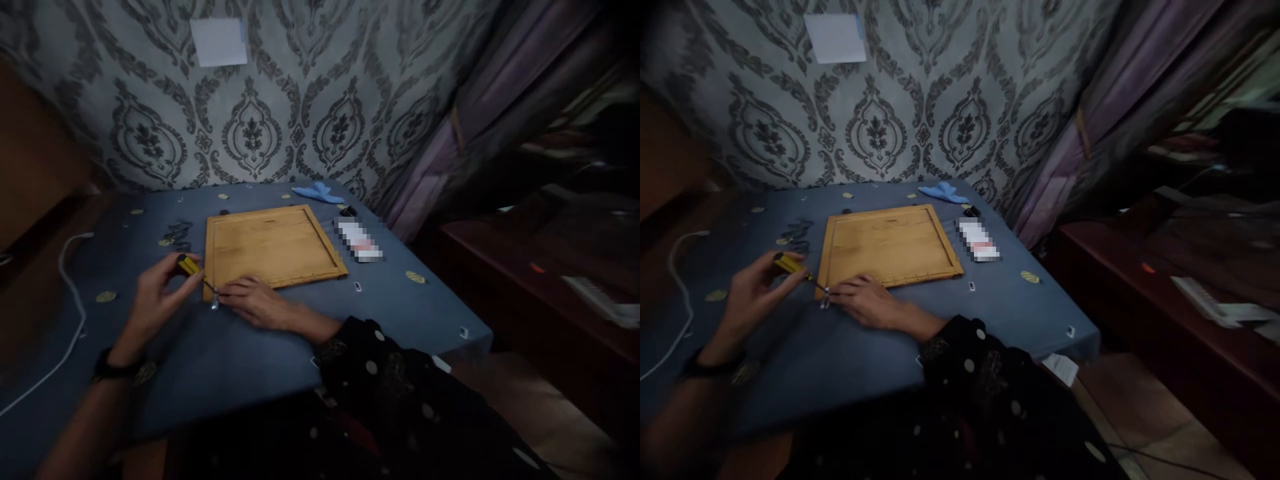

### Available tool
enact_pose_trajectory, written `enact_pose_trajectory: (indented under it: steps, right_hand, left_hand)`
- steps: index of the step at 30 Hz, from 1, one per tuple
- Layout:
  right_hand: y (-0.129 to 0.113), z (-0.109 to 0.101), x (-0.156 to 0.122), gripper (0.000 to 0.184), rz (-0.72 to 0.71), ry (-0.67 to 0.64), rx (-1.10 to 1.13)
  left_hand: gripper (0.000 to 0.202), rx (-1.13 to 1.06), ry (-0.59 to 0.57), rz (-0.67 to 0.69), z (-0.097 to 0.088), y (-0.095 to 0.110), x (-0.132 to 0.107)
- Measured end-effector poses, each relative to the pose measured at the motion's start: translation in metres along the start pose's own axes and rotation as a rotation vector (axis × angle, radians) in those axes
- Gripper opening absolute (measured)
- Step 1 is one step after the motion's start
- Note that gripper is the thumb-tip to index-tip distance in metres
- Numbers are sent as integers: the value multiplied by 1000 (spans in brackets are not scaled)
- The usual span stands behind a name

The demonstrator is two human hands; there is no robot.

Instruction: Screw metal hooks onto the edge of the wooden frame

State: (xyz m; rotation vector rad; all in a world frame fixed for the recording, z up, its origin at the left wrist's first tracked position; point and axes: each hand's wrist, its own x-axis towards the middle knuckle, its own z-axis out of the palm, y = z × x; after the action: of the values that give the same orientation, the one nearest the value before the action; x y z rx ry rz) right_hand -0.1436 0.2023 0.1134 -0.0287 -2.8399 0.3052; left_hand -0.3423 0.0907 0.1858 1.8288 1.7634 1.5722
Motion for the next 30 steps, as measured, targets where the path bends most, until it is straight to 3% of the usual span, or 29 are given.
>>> enact_pose_trajectory:
  steps: [9,19,25,30]
  right_hand:
    - [3,14,7,36,-52,181,91]
    - [5,18,7,40,-80,168,1]
    - [4,17,4,38,-78,188,-13]
    - [3,16,1,37,-79,207,-10]
  left_hand:
    - [40,18,-16,-65,15,-8,2]
    - [34,-71,-61,-60,17,-18,6]
    - [29,-62,-92,-65,16,-11,10]
    - [34,-32,-46,-76,17,-4,8]
